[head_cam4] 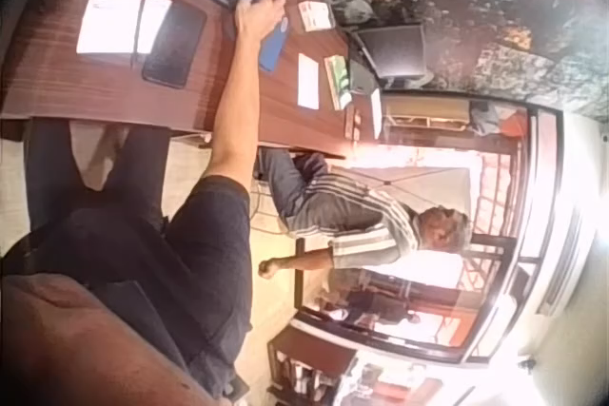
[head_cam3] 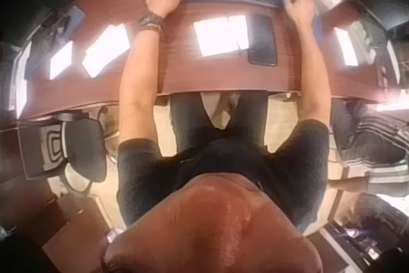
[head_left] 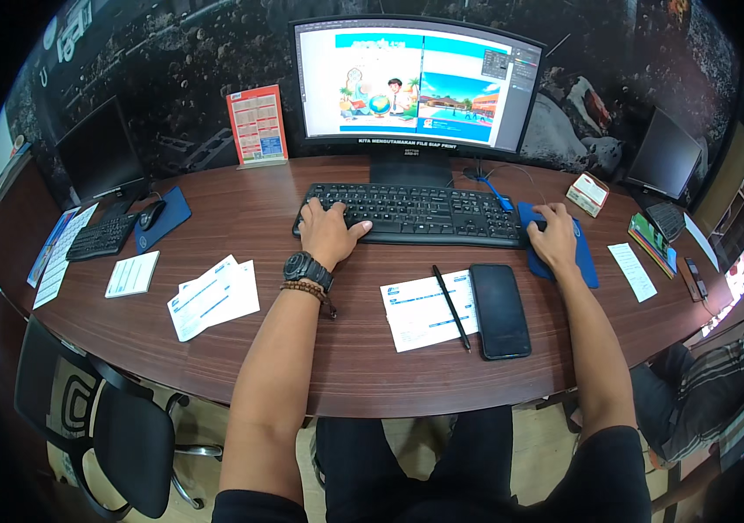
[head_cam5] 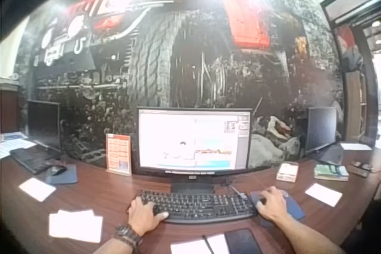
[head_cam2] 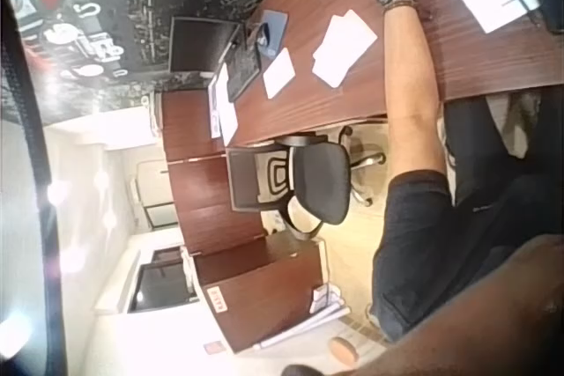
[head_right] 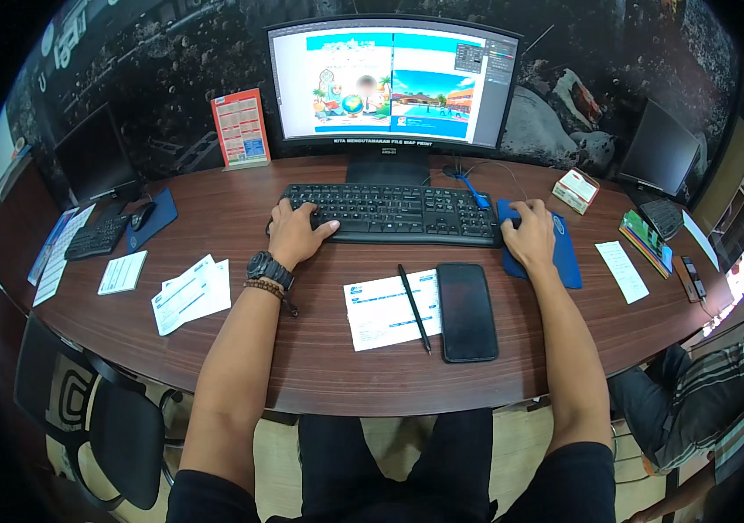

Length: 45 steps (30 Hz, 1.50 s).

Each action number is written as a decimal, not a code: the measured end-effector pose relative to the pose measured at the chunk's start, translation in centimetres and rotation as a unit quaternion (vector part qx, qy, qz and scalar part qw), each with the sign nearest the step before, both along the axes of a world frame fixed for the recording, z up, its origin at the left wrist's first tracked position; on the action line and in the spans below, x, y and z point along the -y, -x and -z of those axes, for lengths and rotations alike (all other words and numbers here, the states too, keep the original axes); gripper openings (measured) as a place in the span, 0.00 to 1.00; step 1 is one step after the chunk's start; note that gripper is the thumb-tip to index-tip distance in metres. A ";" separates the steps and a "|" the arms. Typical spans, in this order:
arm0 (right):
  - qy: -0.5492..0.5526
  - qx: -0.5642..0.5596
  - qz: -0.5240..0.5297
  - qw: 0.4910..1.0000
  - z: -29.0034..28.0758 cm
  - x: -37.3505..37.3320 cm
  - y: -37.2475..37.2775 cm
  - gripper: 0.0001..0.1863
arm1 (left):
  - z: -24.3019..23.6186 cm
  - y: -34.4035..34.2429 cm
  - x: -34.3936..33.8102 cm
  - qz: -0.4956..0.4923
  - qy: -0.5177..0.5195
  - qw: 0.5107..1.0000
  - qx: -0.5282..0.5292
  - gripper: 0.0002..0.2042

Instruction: Designing or editing a graphic file on a computer using a mouse and keyboard.

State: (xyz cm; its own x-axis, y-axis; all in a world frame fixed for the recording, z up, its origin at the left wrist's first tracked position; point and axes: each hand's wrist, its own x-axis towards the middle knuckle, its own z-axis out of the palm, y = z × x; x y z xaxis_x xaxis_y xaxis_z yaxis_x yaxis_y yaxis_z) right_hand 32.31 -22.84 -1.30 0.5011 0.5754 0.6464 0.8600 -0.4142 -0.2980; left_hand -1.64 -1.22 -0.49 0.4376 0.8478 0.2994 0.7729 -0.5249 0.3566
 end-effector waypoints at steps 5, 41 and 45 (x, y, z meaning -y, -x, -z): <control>-0.012 -0.048 -0.016 0.999 0.9 1.9 -1.5 0.18 | 0.2 -0.1 -0.1 0.010 0.015 1.000 0.003 0.32; -0.030 -0.088 -0.052 0.994 1.6 2.2 -2.0 0.19 | 1.8 -0.5 -0.8 -0.011 -0.047 0.999 0.020 0.29; -0.033 -0.094 -0.059 0.993 1.6 2.3 -2.1 0.19 | 1.4 -0.7 -0.4 -0.021 -0.059 0.998 0.031 0.28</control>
State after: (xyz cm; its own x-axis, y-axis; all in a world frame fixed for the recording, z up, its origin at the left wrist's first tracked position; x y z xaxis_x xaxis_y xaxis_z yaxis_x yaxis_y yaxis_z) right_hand 34.41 -25.09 -2.85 0.5478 0.5970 0.5861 0.8282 -0.2880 -0.4807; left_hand -0.98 -0.80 -1.86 0.3791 0.8230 0.4230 0.7738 -0.5326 0.3429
